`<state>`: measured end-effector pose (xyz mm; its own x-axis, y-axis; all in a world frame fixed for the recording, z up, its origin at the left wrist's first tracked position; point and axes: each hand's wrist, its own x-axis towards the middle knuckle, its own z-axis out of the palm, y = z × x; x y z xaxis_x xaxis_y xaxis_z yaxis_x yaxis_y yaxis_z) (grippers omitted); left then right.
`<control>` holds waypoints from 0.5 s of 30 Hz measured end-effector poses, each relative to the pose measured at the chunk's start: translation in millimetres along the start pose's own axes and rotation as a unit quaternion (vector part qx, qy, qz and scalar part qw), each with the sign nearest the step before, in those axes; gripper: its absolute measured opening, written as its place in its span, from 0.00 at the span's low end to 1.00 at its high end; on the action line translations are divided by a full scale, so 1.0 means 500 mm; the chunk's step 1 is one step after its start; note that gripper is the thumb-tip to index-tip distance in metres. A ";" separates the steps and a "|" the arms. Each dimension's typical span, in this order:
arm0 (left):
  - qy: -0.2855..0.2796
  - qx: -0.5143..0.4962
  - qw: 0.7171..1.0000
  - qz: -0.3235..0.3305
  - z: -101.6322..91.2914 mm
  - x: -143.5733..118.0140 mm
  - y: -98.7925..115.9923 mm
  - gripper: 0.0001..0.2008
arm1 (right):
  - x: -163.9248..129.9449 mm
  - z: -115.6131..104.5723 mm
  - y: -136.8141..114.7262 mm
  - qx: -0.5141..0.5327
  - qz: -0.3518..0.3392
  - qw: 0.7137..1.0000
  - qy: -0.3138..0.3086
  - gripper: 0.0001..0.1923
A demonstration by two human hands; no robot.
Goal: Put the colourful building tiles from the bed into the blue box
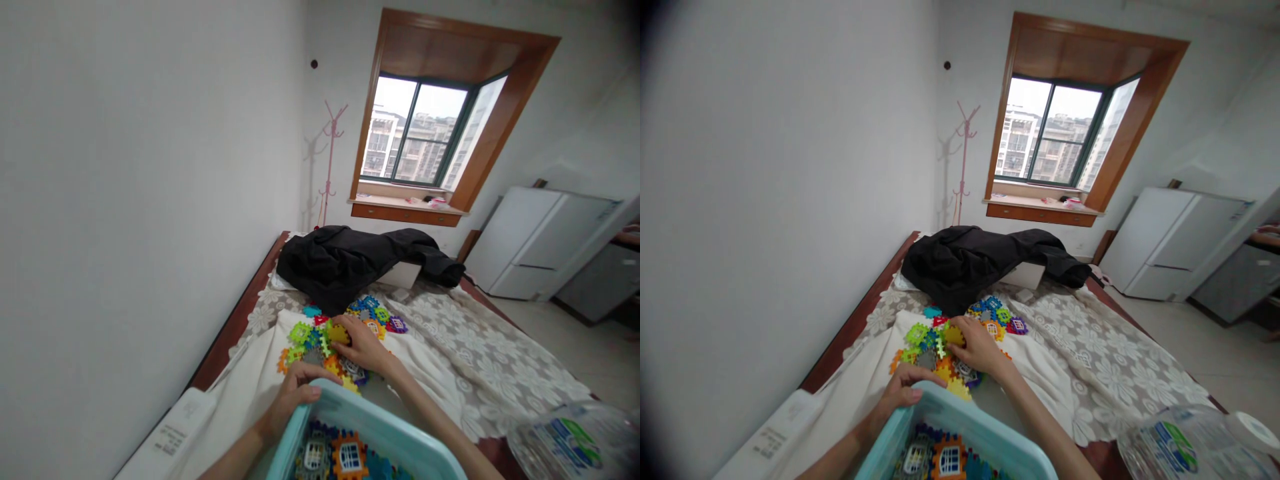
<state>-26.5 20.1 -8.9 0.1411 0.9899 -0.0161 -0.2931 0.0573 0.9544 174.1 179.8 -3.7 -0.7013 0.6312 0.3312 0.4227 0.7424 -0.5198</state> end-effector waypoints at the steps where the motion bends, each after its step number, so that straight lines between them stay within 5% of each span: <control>1: -0.005 0.001 1.000 0.000 -0.002 0.001 -0.002 0.20 | -0.001 -0.001 0.002 -0.002 0.010 1.000 -0.005 0.22; 9: -0.016 0.008 1.000 -0.007 -0.009 0.004 0.000 0.22 | 0.004 -0.015 0.031 0.120 0.030 0.992 0.034 0.15; 15: -0.003 0.026 1.000 -0.001 -0.009 0.005 0.000 0.20 | 0.015 -0.038 0.049 0.290 0.120 0.940 0.132 0.10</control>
<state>-30.4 23.2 -10.6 0.1475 0.9889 -0.0171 -0.2427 0.0529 0.9687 190.1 207.3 1.1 -0.4268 0.8556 0.2929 0.1136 0.3720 -0.9213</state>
